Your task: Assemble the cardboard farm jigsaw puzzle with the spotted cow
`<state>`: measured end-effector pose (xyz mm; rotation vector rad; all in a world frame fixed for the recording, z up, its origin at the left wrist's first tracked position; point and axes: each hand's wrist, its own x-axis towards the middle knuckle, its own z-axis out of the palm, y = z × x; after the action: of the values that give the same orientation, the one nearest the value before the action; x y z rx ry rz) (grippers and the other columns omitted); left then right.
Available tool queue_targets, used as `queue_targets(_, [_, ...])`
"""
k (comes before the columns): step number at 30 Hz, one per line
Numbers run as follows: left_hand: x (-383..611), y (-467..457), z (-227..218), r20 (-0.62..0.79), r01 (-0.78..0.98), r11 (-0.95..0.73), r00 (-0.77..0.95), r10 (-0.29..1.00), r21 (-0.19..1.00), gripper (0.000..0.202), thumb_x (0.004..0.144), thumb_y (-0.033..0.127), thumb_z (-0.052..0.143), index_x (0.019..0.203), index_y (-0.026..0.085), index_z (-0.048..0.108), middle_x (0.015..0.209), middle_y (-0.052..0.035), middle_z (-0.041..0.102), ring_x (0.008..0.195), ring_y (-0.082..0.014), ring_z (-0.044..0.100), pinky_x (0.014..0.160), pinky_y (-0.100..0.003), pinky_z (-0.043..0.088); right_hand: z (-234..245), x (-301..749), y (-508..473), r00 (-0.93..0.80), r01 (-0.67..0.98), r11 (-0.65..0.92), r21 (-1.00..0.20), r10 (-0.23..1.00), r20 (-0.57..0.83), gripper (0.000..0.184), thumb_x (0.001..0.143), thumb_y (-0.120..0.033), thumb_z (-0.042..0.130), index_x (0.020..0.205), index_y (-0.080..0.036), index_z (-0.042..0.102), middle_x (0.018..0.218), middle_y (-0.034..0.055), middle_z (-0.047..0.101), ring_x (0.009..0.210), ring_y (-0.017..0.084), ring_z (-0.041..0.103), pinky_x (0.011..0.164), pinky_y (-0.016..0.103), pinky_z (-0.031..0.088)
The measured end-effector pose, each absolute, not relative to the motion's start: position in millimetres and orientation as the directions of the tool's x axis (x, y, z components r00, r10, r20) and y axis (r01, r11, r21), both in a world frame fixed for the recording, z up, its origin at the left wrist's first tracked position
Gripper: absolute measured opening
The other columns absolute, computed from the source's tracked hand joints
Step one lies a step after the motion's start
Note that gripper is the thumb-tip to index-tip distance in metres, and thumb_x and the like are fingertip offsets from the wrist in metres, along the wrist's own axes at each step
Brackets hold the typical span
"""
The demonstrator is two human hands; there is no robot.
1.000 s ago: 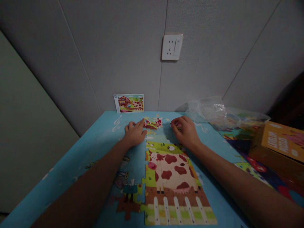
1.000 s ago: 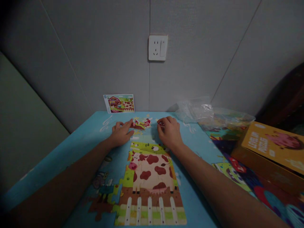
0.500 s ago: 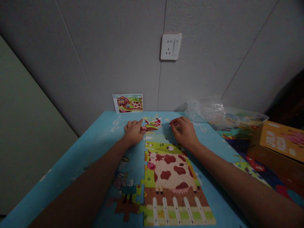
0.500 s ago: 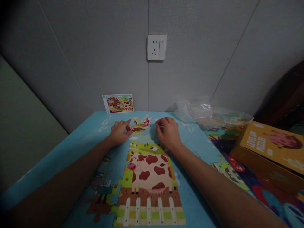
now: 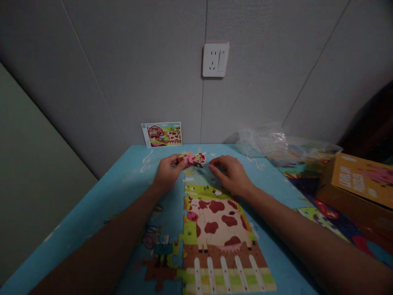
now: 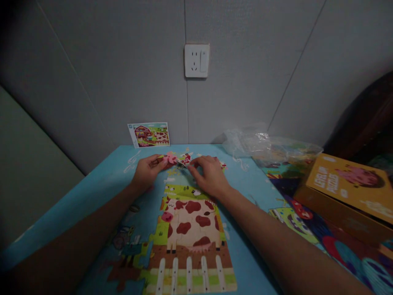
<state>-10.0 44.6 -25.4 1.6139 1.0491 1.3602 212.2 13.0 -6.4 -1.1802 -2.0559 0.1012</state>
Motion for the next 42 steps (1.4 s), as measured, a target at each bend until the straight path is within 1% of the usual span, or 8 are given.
queue_targets(5, [2.2,25.7,-14.3,0.288,0.048,-0.317,0.310,0.906,0.947,0.036,0.078,0.047,0.064,0.090,0.014,0.071,0.085,-0.0069,0.074,0.080,-0.0211,0.068,0.076,-0.031,0.054,-6.1,204.4,6.4,-0.436,0.583,0.679,-0.447,0.725,0.533,0.022,0.091,-0.034,0.052,0.079,-0.018,0.062,0.073,0.0029,0.063,0.071,0.016,0.054,0.069,0.030,0.038])
queue_targets(12, [-2.0,20.2,-7.2,0.390,0.296,-0.527,0.416,0.822,0.797,0.034,0.088,0.040,0.050,0.083,0.017,0.076,0.084,-0.0045,0.072,0.084,-0.0190,0.063,0.087,-0.032,0.048,-7.9,203.3,7.7,-0.322,0.404,0.590,-0.699,0.807,0.495,0.021,0.091,-0.030,0.049,0.077,-0.018,0.061,0.074,0.0013,0.065,0.071,0.014,0.057,0.071,0.029,0.042])
queue_targets(17, [2.2,14.1,-7.2,0.320,0.379,-0.506,0.456,0.831,0.774,0.025,0.084,0.037,0.057,0.086,0.024,0.078,0.100,-0.0028,0.071,0.102,-0.0207,0.061,0.097,-0.032,0.044,-8.4,202.8,7.9,-0.277,0.287,0.564,-0.774,0.822,0.497,0.025,0.092,-0.035,0.049,0.079,-0.019,0.063,0.077,0.0024,0.067,0.075,0.015,0.060,0.074,0.030,0.045])
queue_targets(22, [4.0,14.2,-11.0,0.397,0.465,-0.679,0.567,0.721,0.568,0.013,0.075,0.031,0.072,0.084,0.023,0.077,0.096,-0.0058,0.072,0.109,-0.0246,0.054,0.103,-0.039,0.039,-7.9,201.1,7.6,-0.247,0.285,0.559,-0.779,0.828,0.504,0.028,0.092,-0.036,0.048,0.075,-0.019,0.062,0.074,0.0014,0.066,0.073,0.015,0.059,0.074,0.029,0.045])
queue_targets(25, [-0.5,19.5,-14.2,0.450,0.563,-0.708,0.546,0.706,0.427,0.012,0.076,0.031,0.073,0.080,0.020,0.076,0.100,-0.0080,0.070,0.108,-0.0242,0.051,0.102,-0.038,0.039,-9.1,201.8,9.3,-0.193,0.320,0.531,-0.785,0.847,0.495,0.027,0.090,-0.036,0.051,0.072,-0.019,0.061,0.071,0.0007,0.064,0.069,0.014,0.057,0.070,0.028,0.044])
queue_targets(29, [-6.2,26.4,-22.0,0.397,0.755,-0.578,0.449,0.800,0.310,0.032,0.082,0.035,0.065,0.114,0.028,0.069,0.126,-0.0052,0.061,0.116,-0.0268,0.045,0.102,-0.044,0.035,-11.2,203.2,11.7,-0.173,0.287,0.475,-0.832,0.880,0.443,0.032,0.089,-0.042,0.054,0.067,-0.019,0.058,0.062,-0.0005,0.060,0.061,0.013,0.054,0.063,0.027,0.042])
queue_targets(32, [-8.1,29.6,-27.6,0.296,0.845,-0.472,0.397,0.869,0.251,0.046,0.084,0.042,0.060,0.129,0.032,0.060,0.130,-0.0055,0.059,0.119,-0.0307,0.043,0.099,-0.049,0.035,-11.3,203.2,12.2,-0.180,0.223,0.431,-0.875,0.900,0.397,0.034,0.086,-0.047,0.057,0.066,-0.019,0.057,0.058,-0.0016,0.057,0.055,0.012,0.050,0.056,0.026,0.040])
queue_targets(42, [-8.6,33.0,-23.5,0.246,0.871,-0.362,0.290,0.925,0.333,0.035,0.083,0.046,0.058,0.109,0.026,0.071,0.120,-0.0050,0.064,0.114,-0.0300,0.048,0.100,-0.046,0.036,-15.3,204.2,15.6,-0.221,0.152,0.390,-0.908,0.909,0.353,0.033,0.084,-0.046,0.061,0.066,-0.018,0.060,0.055,-0.0020,0.058,0.049,0.010,0.048,0.050,0.025,0.038])
